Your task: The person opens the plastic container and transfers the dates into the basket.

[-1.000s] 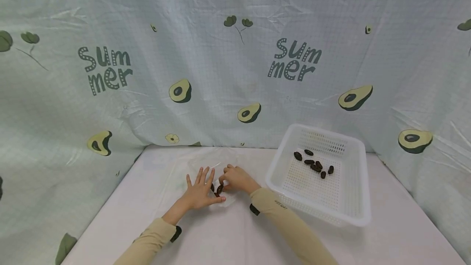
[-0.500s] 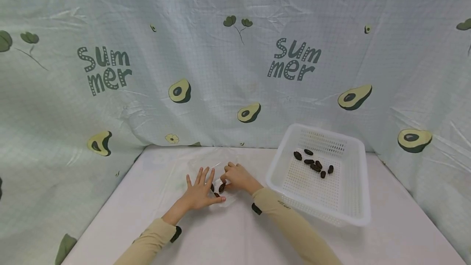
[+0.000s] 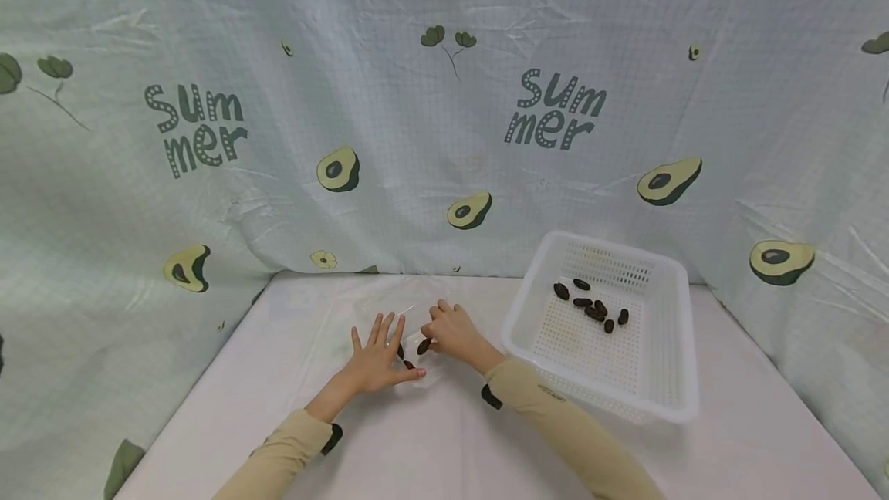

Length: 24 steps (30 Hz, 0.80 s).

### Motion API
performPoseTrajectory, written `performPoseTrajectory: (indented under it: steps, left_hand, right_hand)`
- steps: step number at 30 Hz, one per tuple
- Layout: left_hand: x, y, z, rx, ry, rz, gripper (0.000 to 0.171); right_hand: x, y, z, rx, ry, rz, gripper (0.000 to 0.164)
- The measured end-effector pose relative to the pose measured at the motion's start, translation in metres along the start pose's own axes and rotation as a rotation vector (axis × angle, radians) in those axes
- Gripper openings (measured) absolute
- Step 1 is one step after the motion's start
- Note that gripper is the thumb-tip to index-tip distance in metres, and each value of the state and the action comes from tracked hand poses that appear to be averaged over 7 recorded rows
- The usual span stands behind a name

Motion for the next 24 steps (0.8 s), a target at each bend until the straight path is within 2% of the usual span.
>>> performPoseTrajectory:
  steps: [6,12,19,24]
  left_hand:
    - [0.0,0.0,0.001,0.008,-0.008,0.006,0.104]
    - [0.001,-0.001,0.001,0.013,-0.004,0.016,0.104]
    - [0.002,0.0,-0.001,0.007,0.004,0.014,0.104]
    - [0.003,0.001,-0.002,0.001,0.001,0.012,0.104]
  right_hand:
    - [-0.011,-0.007,0.012,-0.006,-0.056,-0.074,0.016]
    - [-0.023,-0.017,0.025,0.084,-0.186,-0.119,0.013]
    - [-0.04,-0.028,0.042,0.151,-0.257,-0.157,0.012]
    - [-0.054,-0.039,0.056,0.172,-0.347,-0.162,0.014]
Point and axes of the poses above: each hand's wrist, its own x-axis towards the middle knuckle, its own z-axis out of the back of the hand, y = z × x, the point moved 1 cm from there along x, towards the middle knuckle, and after that the axes turned 3 degrees about y, right-handed, at the moved point
